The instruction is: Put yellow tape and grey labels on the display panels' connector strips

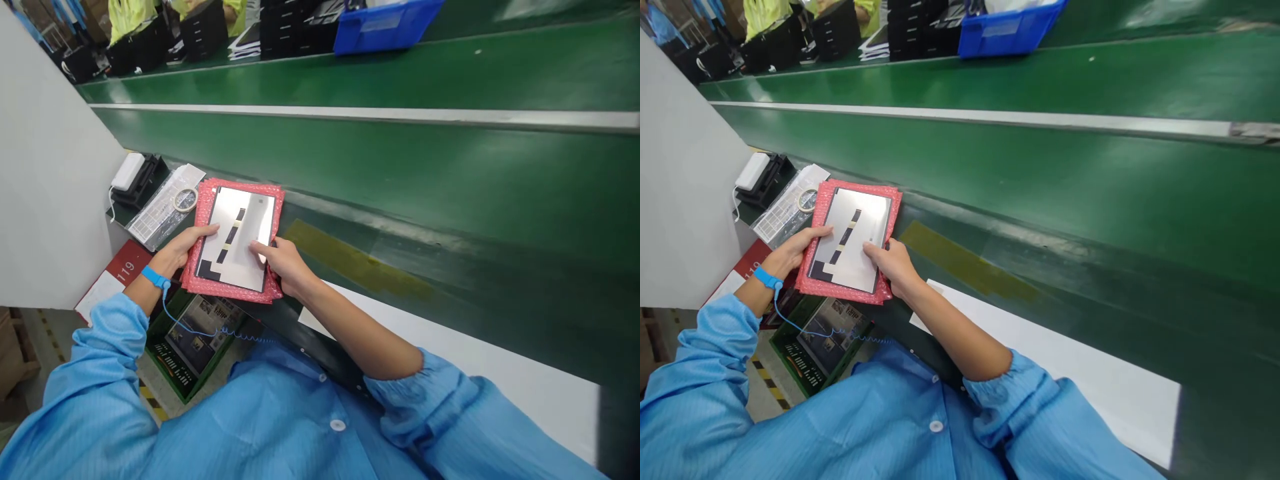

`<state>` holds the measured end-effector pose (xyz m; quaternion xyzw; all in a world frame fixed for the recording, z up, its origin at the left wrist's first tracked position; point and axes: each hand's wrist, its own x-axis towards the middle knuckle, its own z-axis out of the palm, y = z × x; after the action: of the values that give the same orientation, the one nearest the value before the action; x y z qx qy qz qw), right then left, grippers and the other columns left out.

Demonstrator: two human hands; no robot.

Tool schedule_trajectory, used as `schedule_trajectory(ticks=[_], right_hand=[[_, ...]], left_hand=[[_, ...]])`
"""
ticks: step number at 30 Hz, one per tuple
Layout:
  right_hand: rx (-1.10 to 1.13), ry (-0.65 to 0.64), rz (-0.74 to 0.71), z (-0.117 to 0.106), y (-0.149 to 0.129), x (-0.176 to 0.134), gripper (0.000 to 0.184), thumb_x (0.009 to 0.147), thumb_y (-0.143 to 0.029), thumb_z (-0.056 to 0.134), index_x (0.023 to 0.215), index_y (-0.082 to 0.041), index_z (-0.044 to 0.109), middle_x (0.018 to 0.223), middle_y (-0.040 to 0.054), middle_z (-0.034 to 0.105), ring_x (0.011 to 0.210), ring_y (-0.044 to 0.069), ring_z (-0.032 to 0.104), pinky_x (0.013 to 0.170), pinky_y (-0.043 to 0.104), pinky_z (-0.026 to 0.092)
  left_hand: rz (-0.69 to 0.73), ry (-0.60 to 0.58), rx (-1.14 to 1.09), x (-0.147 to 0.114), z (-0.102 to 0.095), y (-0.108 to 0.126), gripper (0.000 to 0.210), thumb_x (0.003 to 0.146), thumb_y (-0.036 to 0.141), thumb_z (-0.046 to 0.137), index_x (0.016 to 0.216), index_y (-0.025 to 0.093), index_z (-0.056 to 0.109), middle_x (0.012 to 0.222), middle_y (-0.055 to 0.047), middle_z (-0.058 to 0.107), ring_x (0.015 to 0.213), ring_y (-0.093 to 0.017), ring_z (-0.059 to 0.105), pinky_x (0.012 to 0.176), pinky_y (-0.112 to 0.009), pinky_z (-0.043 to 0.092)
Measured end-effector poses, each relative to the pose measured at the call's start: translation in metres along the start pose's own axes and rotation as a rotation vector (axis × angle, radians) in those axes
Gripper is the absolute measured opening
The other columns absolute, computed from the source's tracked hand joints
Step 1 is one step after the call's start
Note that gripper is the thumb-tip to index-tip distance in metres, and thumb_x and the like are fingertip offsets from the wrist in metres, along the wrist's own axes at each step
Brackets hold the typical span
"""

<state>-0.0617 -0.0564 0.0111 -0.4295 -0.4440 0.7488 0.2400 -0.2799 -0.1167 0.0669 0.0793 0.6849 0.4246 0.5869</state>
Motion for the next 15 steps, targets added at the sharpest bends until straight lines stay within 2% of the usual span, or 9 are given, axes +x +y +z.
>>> schedule_trajectory(ticks=[5,9,11,12,15], right_hand=[[0.114,-0.061,0.071,-0.018,-0.023,-0.002,0.018,0.099,-0.023,0.075,0.113,-0.013,0.072,0.098,0.0054,0.076,0.078,0.016,0.073,0.069,0.029,0.063],[0.172,-0.054,0.045,-0.054,-0.054,-0.003,0.025,0.088,-0.029,0.085,0.103,-0.014,0.073,0.082,0.0071,0.073,0.064,0.018,0.068,0.056,0.029,0.06],[0.199,0.016,-0.008,-0.079,-0.071,-0.006,0.034,0.082,-0.031,0.089,0.107,-0.016,0.071,0.079,0.005,0.072,0.056,0.015,0.062,0.047,0.025,0.053],[0.211,0.07,-0.038,-0.093,-0.078,-0.009,0.039,0.08,-0.031,0.09,0.111,-0.017,0.07,0.077,0.003,0.07,0.05,0.012,0.056,0.041,0.023,0.046],[0.25,0.246,-0.134,-0.136,-0.095,-0.026,0.046,0.075,-0.032,0.091,0.113,-0.02,0.067,0.082,0.0006,0.07,0.041,0.004,0.035,0.034,0.019,0.025]], left_hand=[[0.057,-0.032,-0.048,-0.009,0.015,-0.011,0.03,0.102,0.036,0.072,0.123,0.014,0.07,0.116,-0.008,0.075,0.099,-0.02,0.075,0.088,-0.04,0.066],[0.103,-0.037,-0.136,-0.003,0.042,-0.016,0.033,0.103,0.04,0.071,0.124,0.014,0.069,0.117,-0.009,0.074,0.099,-0.02,0.074,0.088,-0.04,0.066],[0.16,-0.04,-0.195,0.005,0.062,-0.006,0.033,0.102,0.038,0.071,0.123,0.013,0.069,0.113,-0.009,0.076,0.095,-0.02,0.076,0.087,-0.04,0.066],[0.205,-0.043,-0.228,0.011,0.073,0.003,0.032,0.1,0.035,0.072,0.123,0.013,0.07,0.11,-0.01,0.078,0.093,-0.021,0.077,0.086,-0.04,0.066],[0.365,-0.034,-0.323,0.039,0.113,0.042,0.038,0.09,0.027,0.079,0.125,0.014,0.073,0.098,-0.01,0.081,0.091,-0.025,0.079,0.085,-0.039,0.068]])
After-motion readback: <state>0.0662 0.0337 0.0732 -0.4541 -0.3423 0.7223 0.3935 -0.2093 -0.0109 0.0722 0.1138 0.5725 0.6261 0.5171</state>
